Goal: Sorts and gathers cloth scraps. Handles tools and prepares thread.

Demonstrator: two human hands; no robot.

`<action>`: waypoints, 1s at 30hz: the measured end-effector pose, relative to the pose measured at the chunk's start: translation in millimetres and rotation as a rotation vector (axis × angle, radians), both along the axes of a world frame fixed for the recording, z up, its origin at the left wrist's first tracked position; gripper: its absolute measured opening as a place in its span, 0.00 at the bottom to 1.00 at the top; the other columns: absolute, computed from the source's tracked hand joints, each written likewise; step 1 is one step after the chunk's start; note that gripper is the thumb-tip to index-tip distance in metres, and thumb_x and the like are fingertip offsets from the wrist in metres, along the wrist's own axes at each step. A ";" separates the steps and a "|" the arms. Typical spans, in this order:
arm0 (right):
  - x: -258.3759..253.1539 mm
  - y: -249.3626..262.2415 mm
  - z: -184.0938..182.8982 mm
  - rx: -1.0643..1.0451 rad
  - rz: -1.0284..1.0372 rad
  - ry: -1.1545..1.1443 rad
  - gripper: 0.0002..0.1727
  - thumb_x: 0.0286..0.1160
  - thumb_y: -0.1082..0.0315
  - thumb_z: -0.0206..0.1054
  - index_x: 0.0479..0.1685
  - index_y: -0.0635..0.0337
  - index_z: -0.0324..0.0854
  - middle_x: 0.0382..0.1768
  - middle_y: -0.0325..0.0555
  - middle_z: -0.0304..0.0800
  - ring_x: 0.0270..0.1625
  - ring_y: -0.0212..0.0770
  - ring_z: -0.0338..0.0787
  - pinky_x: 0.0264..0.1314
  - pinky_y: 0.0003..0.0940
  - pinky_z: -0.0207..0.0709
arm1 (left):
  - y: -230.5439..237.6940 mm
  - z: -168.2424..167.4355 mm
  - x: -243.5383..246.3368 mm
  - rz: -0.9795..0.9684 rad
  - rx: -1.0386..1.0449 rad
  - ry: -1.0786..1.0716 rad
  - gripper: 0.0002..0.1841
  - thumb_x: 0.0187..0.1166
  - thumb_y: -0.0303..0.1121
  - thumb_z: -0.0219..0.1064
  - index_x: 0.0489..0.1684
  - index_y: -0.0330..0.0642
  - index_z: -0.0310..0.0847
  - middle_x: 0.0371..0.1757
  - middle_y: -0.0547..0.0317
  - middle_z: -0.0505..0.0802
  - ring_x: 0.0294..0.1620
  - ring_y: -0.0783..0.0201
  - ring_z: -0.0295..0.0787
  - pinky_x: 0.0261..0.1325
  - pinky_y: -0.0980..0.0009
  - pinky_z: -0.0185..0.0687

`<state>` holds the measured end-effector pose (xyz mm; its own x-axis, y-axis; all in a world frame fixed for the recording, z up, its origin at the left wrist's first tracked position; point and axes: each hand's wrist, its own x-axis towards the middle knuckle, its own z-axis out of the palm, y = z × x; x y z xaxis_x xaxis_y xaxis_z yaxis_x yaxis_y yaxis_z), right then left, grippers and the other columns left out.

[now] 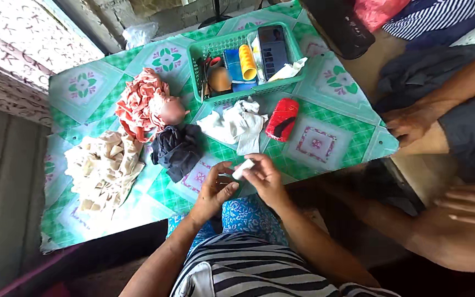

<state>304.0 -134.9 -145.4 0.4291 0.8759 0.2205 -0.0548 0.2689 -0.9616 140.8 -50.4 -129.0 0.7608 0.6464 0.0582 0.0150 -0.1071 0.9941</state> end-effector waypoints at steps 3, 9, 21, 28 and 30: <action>-25.3 0.0 4.9 -0.019 0.003 -0.022 0.16 0.76 0.77 0.67 0.59 0.77 0.76 0.49 0.48 0.92 0.48 0.30 0.93 0.54 0.28 0.89 | -4.4 -6.2 -13.9 0.081 0.147 -0.008 0.24 0.81 0.33 0.70 0.66 0.21 0.74 0.60 0.43 0.87 0.51 0.67 0.91 0.56 0.70 0.90; -32.6 1.3 7.7 -0.029 0.002 -0.272 0.14 0.82 0.72 0.64 0.56 0.77 0.84 0.51 0.55 0.92 0.49 0.33 0.93 0.56 0.29 0.87 | -5.4 -14.0 -45.4 0.138 0.315 0.058 0.18 0.83 0.32 0.65 0.61 0.24 0.80 0.49 0.48 0.92 0.43 0.72 0.91 0.50 0.75 0.89; 119.5 39.1 38.1 -0.445 -0.568 -0.644 0.16 0.86 0.72 0.59 0.61 0.72 0.84 0.61 0.66 0.87 0.64 0.55 0.88 0.70 0.47 0.79 | 64.4 -12.9 -59.7 0.198 0.785 0.381 0.17 0.83 0.37 0.66 0.58 0.32 0.86 0.72 0.33 0.84 0.73 0.34 0.81 0.72 0.36 0.74; 97.2 33.8 29.3 -0.343 -0.574 -0.681 0.18 0.86 0.70 0.58 0.65 0.73 0.82 0.64 0.70 0.83 0.65 0.56 0.86 0.68 0.44 0.79 | 79.3 -17.6 -128.9 0.406 0.722 0.572 0.18 0.84 0.37 0.66 0.59 0.29 0.85 0.60 0.30 0.89 0.64 0.32 0.85 0.68 0.32 0.74; 79.5 32.0 28.0 -0.269 -0.552 -0.683 0.17 0.86 0.71 0.57 0.63 0.74 0.82 0.62 0.69 0.84 0.63 0.55 0.87 0.67 0.44 0.81 | 72.0 -18.8 -147.5 0.489 0.718 0.525 0.18 0.83 0.37 0.65 0.58 0.28 0.85 0.56 0.29 0.89 0.61 0.32 0.87 0.66 0.34 0.77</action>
